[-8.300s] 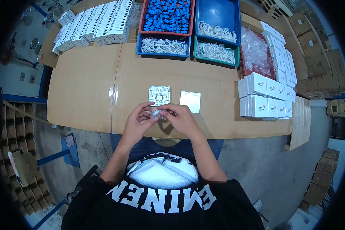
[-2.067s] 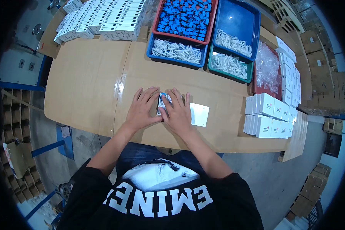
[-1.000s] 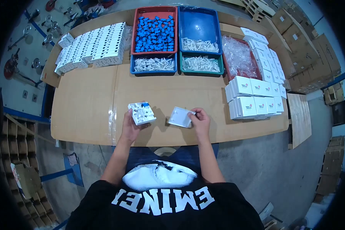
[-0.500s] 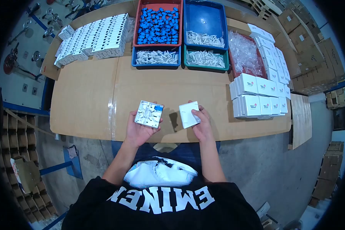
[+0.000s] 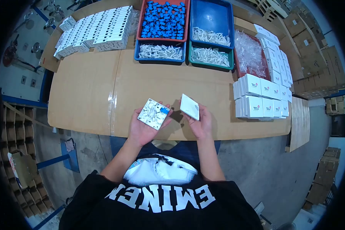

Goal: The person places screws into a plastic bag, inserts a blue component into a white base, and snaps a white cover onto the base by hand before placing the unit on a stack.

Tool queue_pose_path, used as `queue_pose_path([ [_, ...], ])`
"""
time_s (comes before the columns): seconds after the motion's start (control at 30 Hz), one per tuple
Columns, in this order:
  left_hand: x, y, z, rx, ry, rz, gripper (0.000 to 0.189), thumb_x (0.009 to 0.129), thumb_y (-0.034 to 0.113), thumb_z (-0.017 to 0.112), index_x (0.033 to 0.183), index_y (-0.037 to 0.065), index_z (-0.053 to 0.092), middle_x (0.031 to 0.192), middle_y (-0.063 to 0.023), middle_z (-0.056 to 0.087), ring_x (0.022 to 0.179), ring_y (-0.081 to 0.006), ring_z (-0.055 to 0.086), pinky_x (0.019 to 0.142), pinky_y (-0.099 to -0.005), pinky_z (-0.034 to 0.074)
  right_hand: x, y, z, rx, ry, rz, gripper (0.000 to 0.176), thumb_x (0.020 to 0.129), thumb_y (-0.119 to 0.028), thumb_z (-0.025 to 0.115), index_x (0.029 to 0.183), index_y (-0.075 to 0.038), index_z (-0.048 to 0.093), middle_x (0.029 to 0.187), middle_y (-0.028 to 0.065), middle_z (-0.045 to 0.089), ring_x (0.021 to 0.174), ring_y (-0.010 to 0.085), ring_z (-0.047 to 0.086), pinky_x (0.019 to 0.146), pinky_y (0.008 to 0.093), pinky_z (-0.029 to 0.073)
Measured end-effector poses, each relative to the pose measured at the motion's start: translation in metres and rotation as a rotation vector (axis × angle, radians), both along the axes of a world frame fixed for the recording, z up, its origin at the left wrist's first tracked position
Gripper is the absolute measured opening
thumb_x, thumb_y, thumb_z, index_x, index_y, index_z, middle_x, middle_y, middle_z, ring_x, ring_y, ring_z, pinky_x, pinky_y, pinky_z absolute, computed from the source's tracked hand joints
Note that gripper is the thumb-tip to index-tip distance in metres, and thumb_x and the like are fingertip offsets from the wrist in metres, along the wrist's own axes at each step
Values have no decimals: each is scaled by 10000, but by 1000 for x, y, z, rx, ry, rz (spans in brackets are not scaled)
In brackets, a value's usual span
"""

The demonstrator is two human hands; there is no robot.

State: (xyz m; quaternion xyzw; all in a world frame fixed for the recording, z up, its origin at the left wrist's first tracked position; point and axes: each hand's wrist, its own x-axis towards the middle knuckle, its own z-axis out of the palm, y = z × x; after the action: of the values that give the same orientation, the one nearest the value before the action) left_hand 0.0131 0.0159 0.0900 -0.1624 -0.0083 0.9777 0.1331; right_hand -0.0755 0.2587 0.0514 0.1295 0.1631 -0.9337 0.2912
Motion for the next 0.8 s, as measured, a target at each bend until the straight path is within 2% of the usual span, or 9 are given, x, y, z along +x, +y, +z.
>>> queue_pose_path([
  [0.03,0,0,2,1,-2,0,676,1005,406,378,1543,-1,423,1589,-280,420,1500,-474,364,1240,-652,254,6,-9,35,-20,-75,9,613,1084,-274,336,1549,125,316,1556,337,430,1434,491,453,1173,525,450],
  [0.17,0,0,5,46,5,3,682,998,382,379,1543,-27,408,1583,-294,420,1498,-494,359,1241,-674,235,1,-12,38,-132,-82,-50,624,1092,-308,325,1581,80,299,1563,352,409,1446,503,432,1190,527,422],
  [0.23,1,0,4,70,-11,23,675,998,377,380,1548,-13,410,1581,-301,417,1493,-501,365,1239,-673,240,-6,-3,31,-311,22,22,608,1101,-364,319,1622,-49,315,1587,346,377,1456,485,427,1190,572,397],
  [0.27,1,-1,3,19,-2,13,664,998,370,383,1553,7,414,1588,-293,413,1490,-491,376,1239,-672,242,-6,0,28,-309,19,21,608,1101,-364,319,1622,-49,315,1587,346,377,1456,485,427,1190,572,397],
  [0.33,-1,-1,1,-27,6,-1,654,998,362,385,1558,27,419,1594,-286,410,1488,-481,386,1239,-672,243,-7,3,35,-252,119,79,569,1107,-397,338,1633,-182,341,1608,338,344,1447,476,436,1162,623,393],
  [0.43,1,3,-8,2,-19,-2,636,1002,359,397,1565,65,426,1594,-262,423,1480,-460,409,1234,-667,262,-2,-3,53,-52,127,34,548,1109,-413,371,1622,-219,368,1603,330,354,1428,474,443,1112,637,421],
  [0.67,2,7,-1,-133,-46,26,630,1011,377,405,1595,140,408,1582,-224,453,1460,-431,449,1196,-702,305,-6,4,44,-278,60,-24,539,1103,-459,415,1578,-206,423,1552,326,415,1405,477,459,1091,623,446],
  [0.73,1,6,3,-246,-60,35,632,1013,377,403,1607,164,395,1582,-223,452,1457,-420,456,1187,-707,317,-5,-1,52,-84,141,-18,562,1095,-475,431,1564,-167,420,1527,308,453,1352,452,524,1050,592,496],
  [0.8,3,3,0,-107,25,21,625,1030,377,392,1627,196,365,1584,-219,450,1448,-408,468,1172,-698,352,1,-12,62,67,177,-2,577,1092,-472,442,1565,-144,407,1509,291,481,1321,429,557,1033,560,517],
])
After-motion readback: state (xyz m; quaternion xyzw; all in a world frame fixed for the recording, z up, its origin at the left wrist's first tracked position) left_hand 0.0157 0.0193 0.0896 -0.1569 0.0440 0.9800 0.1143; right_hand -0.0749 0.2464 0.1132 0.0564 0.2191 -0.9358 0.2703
